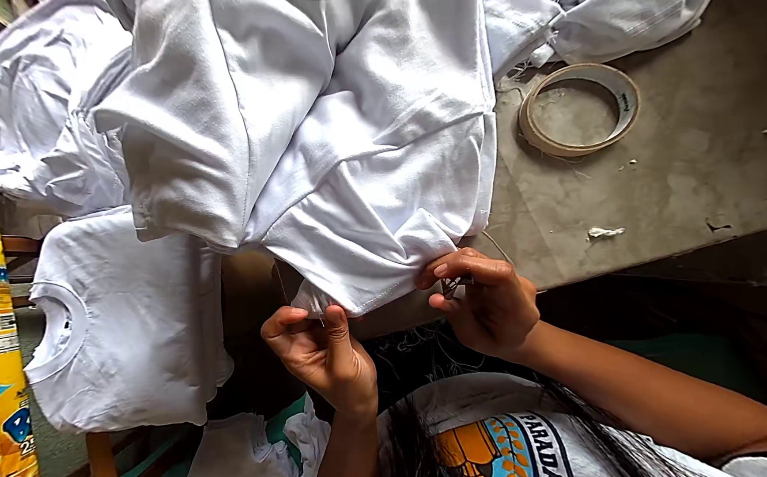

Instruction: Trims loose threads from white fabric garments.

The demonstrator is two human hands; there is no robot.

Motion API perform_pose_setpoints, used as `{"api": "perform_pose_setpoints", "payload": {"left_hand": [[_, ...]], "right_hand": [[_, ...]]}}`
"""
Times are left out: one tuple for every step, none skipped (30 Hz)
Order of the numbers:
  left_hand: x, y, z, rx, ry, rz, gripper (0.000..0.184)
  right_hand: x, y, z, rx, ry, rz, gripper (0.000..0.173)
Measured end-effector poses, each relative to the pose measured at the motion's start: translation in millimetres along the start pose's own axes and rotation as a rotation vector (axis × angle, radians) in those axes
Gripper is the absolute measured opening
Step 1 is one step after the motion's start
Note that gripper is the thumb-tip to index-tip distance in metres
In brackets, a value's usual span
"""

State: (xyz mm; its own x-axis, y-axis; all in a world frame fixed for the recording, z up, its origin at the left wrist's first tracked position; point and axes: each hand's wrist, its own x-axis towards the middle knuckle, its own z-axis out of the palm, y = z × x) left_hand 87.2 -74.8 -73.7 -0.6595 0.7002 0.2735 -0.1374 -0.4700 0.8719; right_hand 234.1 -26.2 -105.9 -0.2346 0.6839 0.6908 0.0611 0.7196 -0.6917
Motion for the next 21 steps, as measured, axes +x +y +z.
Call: {"api": "perform_pose_setpoints", "payload": {"left_hand": [[2,-1,0,0.012,0.004,0.032,0.028],[4,-2,-1,0.028,0.011,0.063,0.025],[6,-4,-1,0.041,0.025,0.085,0.022],[9,-4,-2,0.054,0.031,0.088,0.02],[11,-3,-3,0.066,0.024,0.067,0.02],[13,0,-4,0.077,0.0,0.005,0.019],[15,5,-5,0.082,-0.048,-0.104,0.02],[17,12,-9,0.065,-0.127,-0.246,0.025],[21,19,-12,-0.003,-0.21,-0.406,0.026],[28,25,-14,-0.07,-0.3,-0.546,0.017],[37,32,-15,-0.1,-0.434,-0.643,0.006],[50,38,-16,-0.045,-0.623,-0.647,0.006],[66,44,-15,0.041,-0.795,-0.561,0.012],[85,51,-12,0.089,-0.882,-0.449,0.018],[103,55,-10,0.041,-0.858,-0.369,0.024],[120,54,-6,-0.131,-0.75,-0.321,0.03],[136,50,-1,-0.319,-0.606,-0.295,0.038],[151,44,2,-0.478,-0.497,-0.28,0.049],[161,38,2,-0.574,-0.447,-0.271,0.06],[164,33,2,-0.601,-0.396,-0.274,0.068],[160,31,3,-0.589,-0.352,-0.286,0.071]], "right_hand": [[0,0,1,0.002,-0.003,0.001,0.02],[0,1,1,0.003,-0.008,0.002,0.02],[0,1,1,0.007,-0.013,0.001,0.021],[0,1,1,0.012,-0.014,-0.001,0.021],[0,2,1,0.015,-0.012,-0.004,0.021],[0,2,0,0.013,-0.006,-0.006,0.022],[1,0,-1,0.004,0.003,-0.009,0.022],[1,-2,-4,-0.007,0.012,-0.013,0.023],[3,-7,-8,-0.022,0.018,-0.025,0.024],[6,-13,-13,-0.04,0.019,-0.043,0.024],[9,-21,-18,-0.062,0.018,-0.064,0.024],[12,-28,-21,-0.076,0.024,-0.088,0.023],[16,-34,-23,-0.082,0.031,-0.114,0.022],[20,-38,-23,-0.084,0.042,-0.142,0.021],[23,-41,-22,-0.096,0.036,-0.162,0.021],[25,-41,-21,-0.116,0.013,-0.168,0.021],[25,-39,-19,-0.145,-0.017,-0.157,0.022],[25,-34,-15,-0.19,-0.048,-0.146,0.022],[27,-28,-11,-0.253,-0.087,-0.128,0.023],[28,-22,-8,-0.324,-0.137,-0.104,0.027],[28,-14,-6,-0.415,-0.194,-0.081,0.032]]}}
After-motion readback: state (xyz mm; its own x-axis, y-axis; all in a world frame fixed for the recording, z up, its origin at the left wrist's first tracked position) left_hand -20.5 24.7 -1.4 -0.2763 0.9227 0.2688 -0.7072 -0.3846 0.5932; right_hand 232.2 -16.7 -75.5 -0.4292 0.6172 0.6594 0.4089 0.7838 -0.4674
